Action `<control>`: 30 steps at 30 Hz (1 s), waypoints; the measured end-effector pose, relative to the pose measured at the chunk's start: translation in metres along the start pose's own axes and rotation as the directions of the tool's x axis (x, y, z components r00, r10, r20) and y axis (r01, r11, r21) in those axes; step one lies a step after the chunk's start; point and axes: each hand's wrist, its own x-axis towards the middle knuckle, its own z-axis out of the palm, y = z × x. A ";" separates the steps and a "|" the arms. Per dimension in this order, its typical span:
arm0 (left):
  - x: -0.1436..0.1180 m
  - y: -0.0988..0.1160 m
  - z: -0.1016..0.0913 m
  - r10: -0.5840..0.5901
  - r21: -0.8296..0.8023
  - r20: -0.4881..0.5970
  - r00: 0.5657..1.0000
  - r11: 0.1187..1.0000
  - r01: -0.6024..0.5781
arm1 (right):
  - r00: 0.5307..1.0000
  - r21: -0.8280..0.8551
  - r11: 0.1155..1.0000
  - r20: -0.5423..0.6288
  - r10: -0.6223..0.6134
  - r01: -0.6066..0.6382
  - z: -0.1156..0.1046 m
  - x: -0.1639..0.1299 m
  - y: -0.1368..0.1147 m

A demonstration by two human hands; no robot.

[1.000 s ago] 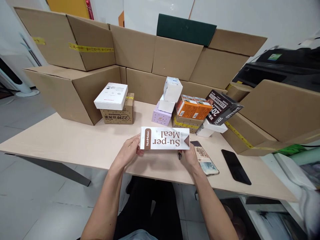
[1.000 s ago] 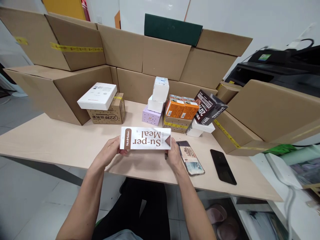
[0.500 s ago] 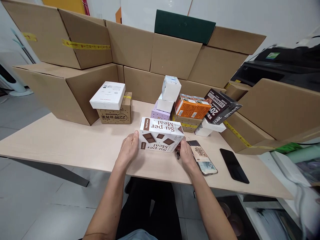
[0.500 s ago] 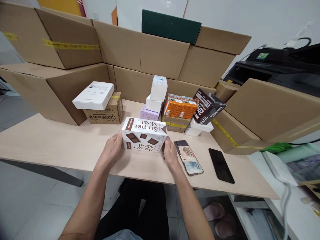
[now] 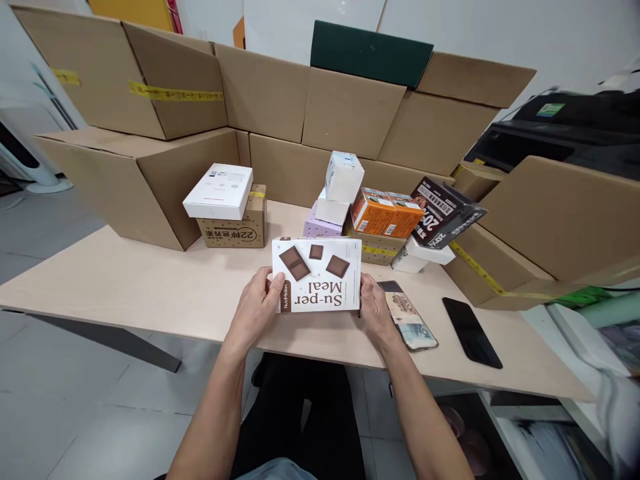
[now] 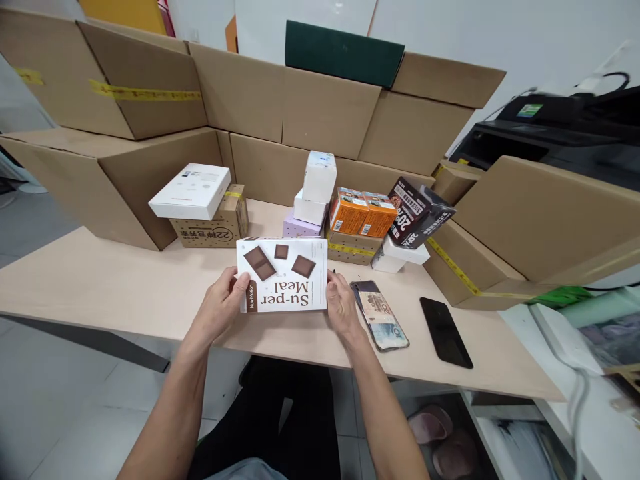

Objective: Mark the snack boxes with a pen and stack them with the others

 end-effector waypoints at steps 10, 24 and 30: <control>0.009 0.013 0.001 -0.013 0.351 0.101 0.995 0.936 -0.023 | 0.992 -0.140 0.986 0.075 0.098 -0.087 -0.004 0.002 0.000; -0.016 0.034 0.040 0.555 0.473 -0.045 0.830 0.744 -0.472 | 0.898 -0.810 0.530 0.399 0.187 0.249 -0.014 0.007 0.002; -0.022 0.032 0.081 0.637 0.484 0.020 0.771 0.669 -0.565 | 0.897 -0.802 0.493 0.434 0.091 0.338 -0.028 0.013 0.010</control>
